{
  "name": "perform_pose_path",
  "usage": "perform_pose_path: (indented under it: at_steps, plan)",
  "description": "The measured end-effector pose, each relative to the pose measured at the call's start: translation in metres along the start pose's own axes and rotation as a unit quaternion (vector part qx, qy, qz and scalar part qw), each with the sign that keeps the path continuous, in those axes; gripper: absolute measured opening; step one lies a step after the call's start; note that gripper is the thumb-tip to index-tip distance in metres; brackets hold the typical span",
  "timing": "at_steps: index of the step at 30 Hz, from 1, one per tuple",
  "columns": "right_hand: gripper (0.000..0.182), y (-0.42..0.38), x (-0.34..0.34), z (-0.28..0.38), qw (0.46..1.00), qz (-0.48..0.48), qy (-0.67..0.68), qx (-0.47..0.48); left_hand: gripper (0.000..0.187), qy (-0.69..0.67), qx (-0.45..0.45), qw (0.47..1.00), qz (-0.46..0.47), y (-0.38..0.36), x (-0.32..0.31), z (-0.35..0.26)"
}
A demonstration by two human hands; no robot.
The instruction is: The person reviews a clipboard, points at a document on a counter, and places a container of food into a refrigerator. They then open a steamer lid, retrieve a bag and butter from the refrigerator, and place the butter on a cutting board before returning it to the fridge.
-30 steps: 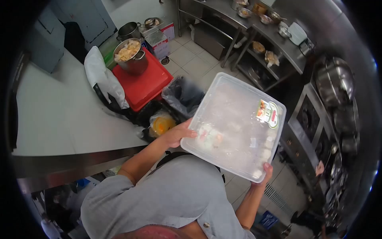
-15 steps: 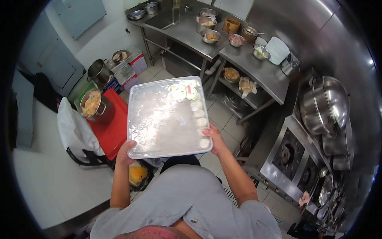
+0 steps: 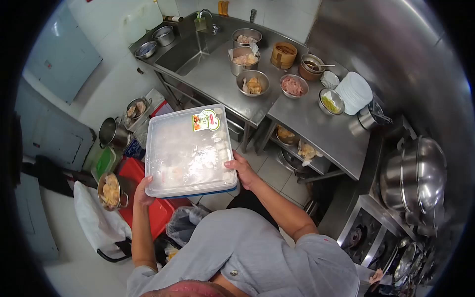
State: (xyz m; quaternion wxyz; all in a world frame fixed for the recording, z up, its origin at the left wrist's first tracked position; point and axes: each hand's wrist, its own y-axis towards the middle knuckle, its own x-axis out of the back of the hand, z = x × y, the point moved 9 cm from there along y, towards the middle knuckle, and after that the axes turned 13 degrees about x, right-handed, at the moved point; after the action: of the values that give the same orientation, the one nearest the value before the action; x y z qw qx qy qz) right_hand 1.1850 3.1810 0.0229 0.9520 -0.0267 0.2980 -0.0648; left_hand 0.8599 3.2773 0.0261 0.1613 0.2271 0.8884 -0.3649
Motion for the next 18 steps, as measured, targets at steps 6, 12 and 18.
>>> perform_pose_path:
  at_steps: [6,12,18]
  plan:
    - [0.085,0.104,0.054,0.007,1.0,-0.024,-0.001,0.002,0.062,0.021,0.029,0.999,-0.017,0.115,-0.015,-0.076]
    - [0.088,0.17,0.095,0.007,0.995,-0.1,-0.014,0.023,0.06,0.013,0.094,0.995,0.01,0.254,-0.005,-0.122]
    - [0.083,0.215,0.117,0.01,0.976,-0.206,-0.019,0.069,0.057,0.059,0.165,0.979,0.103,0.367,-0.02,-0.157]
